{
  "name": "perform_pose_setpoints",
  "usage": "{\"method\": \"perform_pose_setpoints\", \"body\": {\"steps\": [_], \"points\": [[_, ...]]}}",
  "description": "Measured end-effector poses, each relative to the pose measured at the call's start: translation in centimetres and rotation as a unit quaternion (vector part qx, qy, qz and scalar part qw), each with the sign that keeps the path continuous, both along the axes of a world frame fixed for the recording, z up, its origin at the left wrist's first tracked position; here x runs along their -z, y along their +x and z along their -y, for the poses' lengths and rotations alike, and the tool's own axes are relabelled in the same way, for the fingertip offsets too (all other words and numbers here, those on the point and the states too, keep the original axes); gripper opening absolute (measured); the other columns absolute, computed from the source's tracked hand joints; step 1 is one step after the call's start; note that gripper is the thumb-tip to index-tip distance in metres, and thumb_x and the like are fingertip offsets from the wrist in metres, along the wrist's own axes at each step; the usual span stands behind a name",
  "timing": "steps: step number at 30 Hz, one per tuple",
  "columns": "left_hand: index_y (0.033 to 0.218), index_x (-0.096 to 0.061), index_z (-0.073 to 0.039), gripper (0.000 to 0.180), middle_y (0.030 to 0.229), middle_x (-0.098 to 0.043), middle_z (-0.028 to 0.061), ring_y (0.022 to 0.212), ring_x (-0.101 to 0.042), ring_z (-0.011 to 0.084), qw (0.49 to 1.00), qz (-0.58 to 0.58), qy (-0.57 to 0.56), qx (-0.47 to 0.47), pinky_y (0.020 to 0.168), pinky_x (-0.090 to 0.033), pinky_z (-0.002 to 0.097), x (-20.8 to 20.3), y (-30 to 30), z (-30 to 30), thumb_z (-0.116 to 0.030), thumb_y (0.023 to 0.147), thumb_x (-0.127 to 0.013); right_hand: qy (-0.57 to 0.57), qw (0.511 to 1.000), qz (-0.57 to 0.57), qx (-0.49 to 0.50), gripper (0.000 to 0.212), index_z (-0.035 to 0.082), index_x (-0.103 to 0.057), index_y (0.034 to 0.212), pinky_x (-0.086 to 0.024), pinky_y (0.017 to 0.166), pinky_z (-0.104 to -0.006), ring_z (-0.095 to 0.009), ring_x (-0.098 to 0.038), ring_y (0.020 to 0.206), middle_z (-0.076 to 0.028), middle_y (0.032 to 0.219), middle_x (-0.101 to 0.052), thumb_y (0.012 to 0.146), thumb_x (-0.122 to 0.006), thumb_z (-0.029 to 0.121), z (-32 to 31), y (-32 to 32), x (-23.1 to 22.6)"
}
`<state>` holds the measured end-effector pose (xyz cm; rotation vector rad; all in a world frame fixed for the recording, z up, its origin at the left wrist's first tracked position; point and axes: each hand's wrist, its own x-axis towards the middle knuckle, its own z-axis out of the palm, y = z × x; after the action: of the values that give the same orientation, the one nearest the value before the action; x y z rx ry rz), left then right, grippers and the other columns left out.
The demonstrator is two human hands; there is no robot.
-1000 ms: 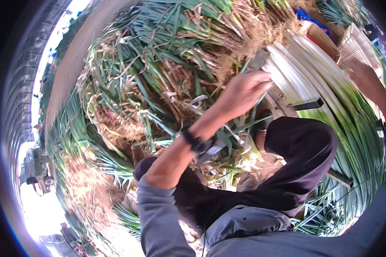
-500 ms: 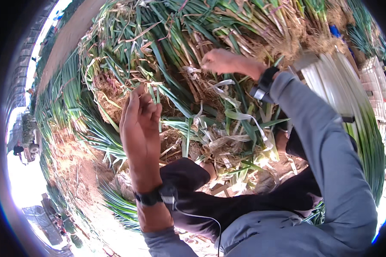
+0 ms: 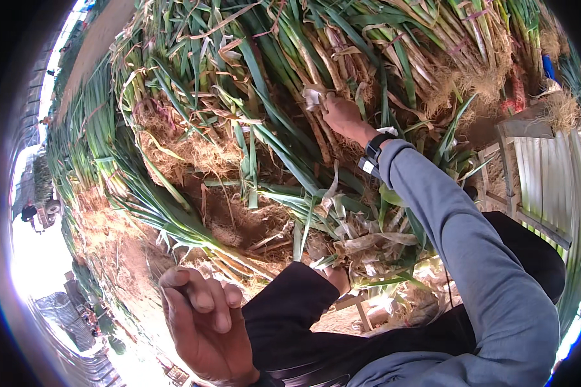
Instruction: The person peels the outer layers and roots from leeks by hand one at a time and places the cleaned leeks onto a metal stand.
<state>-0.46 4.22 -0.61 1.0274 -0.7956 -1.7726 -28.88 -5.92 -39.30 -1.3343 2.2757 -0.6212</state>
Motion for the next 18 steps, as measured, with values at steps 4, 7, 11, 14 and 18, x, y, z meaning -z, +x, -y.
{"method": "perform_pose_setpoints", "body": {"steps": [4,7,11,14,18], "points": [[0.124,-0.052,-0.001,0.027,0.087,-0.054,0.0032,0.064,-0.048,0.0097,0.999,0.039,0.002,-0.008,0.078,-0.050,0.0332,0.3,0.2,0.0,-0.022,0.110,-0.041,0.034,0.978,0.191,-0.078,0.051,-0.004,-0.052,0.128,-0.053,0.059,-0.0429,-0.030,-0.069,0.072,-0.018,0.083,-0.069,0.086,-0.064,0.022,-2.3,1.5,-5.0],[0.121,-0.055,0.000,0.028,0.086,-0.057,0.0039,0.062,-0.050,0.0106,1.000,0.021,-0.009,-0.004,0.076,-0.050,0.0339,0.2,-1.0,-0.2,-0.022,0.109,-0.043,0.078,0.914,0.393,-0.070,0.065,-0.010,-0.041,0.142,-0.050,0.050,-0.0297,-0.017,-0.064,0.066,-0.014,0.081,-0.067,0.086,-0.064,0.013,-9.2,0.4,-6.7],[0.125,-0.057,0.001,0.030,0.089,-0.060,0.0035,0.067,-0.052,0.0108,1.000,0.013,-0.024,0.014,0.079,-0.050,0.0333,0.5,-0.4,-0.3,-0.021,0.107,-0.046,0.101,0.889,0.443,-0.057,0.034,-0.006,-0.064,0.111,-0.048,0.051,-0.0289,-0.011,-0.059,0.059,-0.006,0.076,-0.066,0.089,-0.068,0.020,-19.4,4.2,-6.4],[0.126,-0.058,0.001,0.030,0.091,-0.062,0.0037,0.072,-0.053,0.0113,0.998,-0.038,-0.016,0.037,0.080,-0.050,0.0328,1.0,-0.4,-0.6,-0.020,0.106,-0.049,0.237,0.875,0.415,-0.080,0.043,-0.009,-0.064,0.114,-0.050,0.055,-0.0310,-0.016,-0.064,0.066,-0.012,0.080,-0.069,0.085,-0.070,0.022,-22.7,4.8,-8.9],[0.126,-0.060,-0.002,0.028,0.094,-0.065,0.0027,0.077,-0.058,0.0099,0.997,-0.046,-0.029,0.059,0.082,-0.050,0.0314,1.0,0.8,-0.4,-0.019,0.105,-0.054,0.061,0.919,0.383,-0.069,0.028,-0.002,-0.069,0.095,-0.047,0.054,-0.0286,-0.012,-0.060,0.062,-0.007,0.078,-0.067,0.087,-0.069,0.025,-20.7,4.6,-18.8]]}}
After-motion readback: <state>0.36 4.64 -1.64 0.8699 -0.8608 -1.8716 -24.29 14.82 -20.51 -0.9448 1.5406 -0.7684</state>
